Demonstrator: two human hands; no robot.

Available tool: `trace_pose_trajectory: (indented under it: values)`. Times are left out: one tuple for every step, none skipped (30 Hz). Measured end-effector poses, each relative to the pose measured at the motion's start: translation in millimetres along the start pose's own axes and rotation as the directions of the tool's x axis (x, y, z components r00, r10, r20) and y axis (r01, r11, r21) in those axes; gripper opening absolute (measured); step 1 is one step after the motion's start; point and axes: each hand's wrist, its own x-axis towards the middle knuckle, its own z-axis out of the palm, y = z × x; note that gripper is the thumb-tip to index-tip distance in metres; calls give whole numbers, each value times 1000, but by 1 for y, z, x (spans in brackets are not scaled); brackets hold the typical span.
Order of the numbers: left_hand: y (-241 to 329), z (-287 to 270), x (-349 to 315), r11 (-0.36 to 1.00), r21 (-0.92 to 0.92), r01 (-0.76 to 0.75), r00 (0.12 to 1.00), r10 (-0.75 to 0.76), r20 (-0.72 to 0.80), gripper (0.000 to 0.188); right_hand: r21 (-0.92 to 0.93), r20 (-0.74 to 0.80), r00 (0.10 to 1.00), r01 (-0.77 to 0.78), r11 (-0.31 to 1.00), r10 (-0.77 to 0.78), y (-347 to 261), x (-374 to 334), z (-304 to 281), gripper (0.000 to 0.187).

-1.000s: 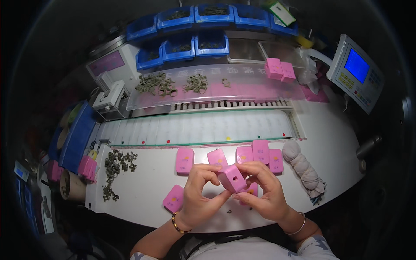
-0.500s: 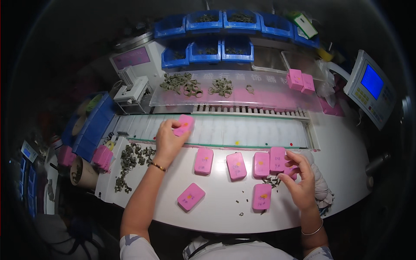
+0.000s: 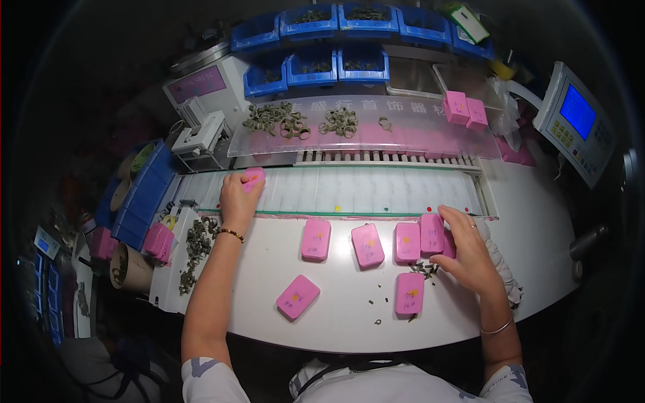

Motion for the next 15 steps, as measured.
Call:
trace_pose_trajectory:
  values:
    - [1, 1, 0, 1000, 8, 7, 1000, -7, -16, 39, 1, 1, 1000, -1, 1000, 1, 1, 2, 2, 79]
    - [2, 2, -1, 1000, 16, 14, 999, -14, -32, 39, 23, 20, 1000, -3, 1000, 2, 2, 5, 4, 79]
    - [1, 3, -1, 1000, 14, 15, 999, -14, -32, 39, 43, 39, 999, -5, 999, 4, 3, 6, 5, 78]
    - [0, 4, -2, 1000, 28, -7, 999, 8, -32, 38, 42, 39, 999, -5, 999, 3, 4, 7, 7, 78]
    - [-1, 4, -2, 999, 42, -28, 999, 29, -33, 38, 28, 50, 999, -12, 1000, 11, 7, 7, 8, 78]
    - [-1, 3, -3, 999, 42, -28, 999, 29, -33, 38, 16, 61, 998, -19, 1000, 18, 9, 7, 10, 77]
    - [-2, 1, -5, 995, 51, -88, 996, 89, -13, 39, 16, 61, 998, -18, 1000, 17, 10, 8, 10, 77]
    - [-2, -1, -5, 987, 58, -148, 989, 147, 8, 40, 9, 61, 998, -23, 1000, 22, 12, 8, 11, 76]
    - [-3, -4, -5, 987, 62, -146, 989, 146, 8, 40, 4, 63, 998, -25, 1000, 25, 12, 9, 12, 75]
    - [-4, -6, -4, 996, -51, -70, 996, 72, 46, 39, 7, 64, 998, -23, 1000, 22, 11, 10, 13, 75]
    - [-6, -9, -4, 987, -160, 12, 996, 3, 91, 38, 5, 61, 998, -25, 1000, 24, 10, 10, 13, 74]
    - [-3, -11, -1, 988, -157, 13, 996, 1, 89, 38, 2, 58, 998, -27, 1000, 27, 9, 11, 14, 74]
    - [1, -12, 3, 885, -369, 284, 954, -222, 203, 35, 5, 60, 998, -23, 1000, 23, 9, 11, 14, 74]
    - [4, -12, 5, 670, -521, 528, 848, -393, 355, 33, 3, 49, 999, -17, 1000, 17, 10, 11, 15, 73]
    - [16, -10, 5, 668, -522, 530, 847, -392, 358, 33, -5, 38, 999, -18, 1000, 18, 13, 10, 14, 73]
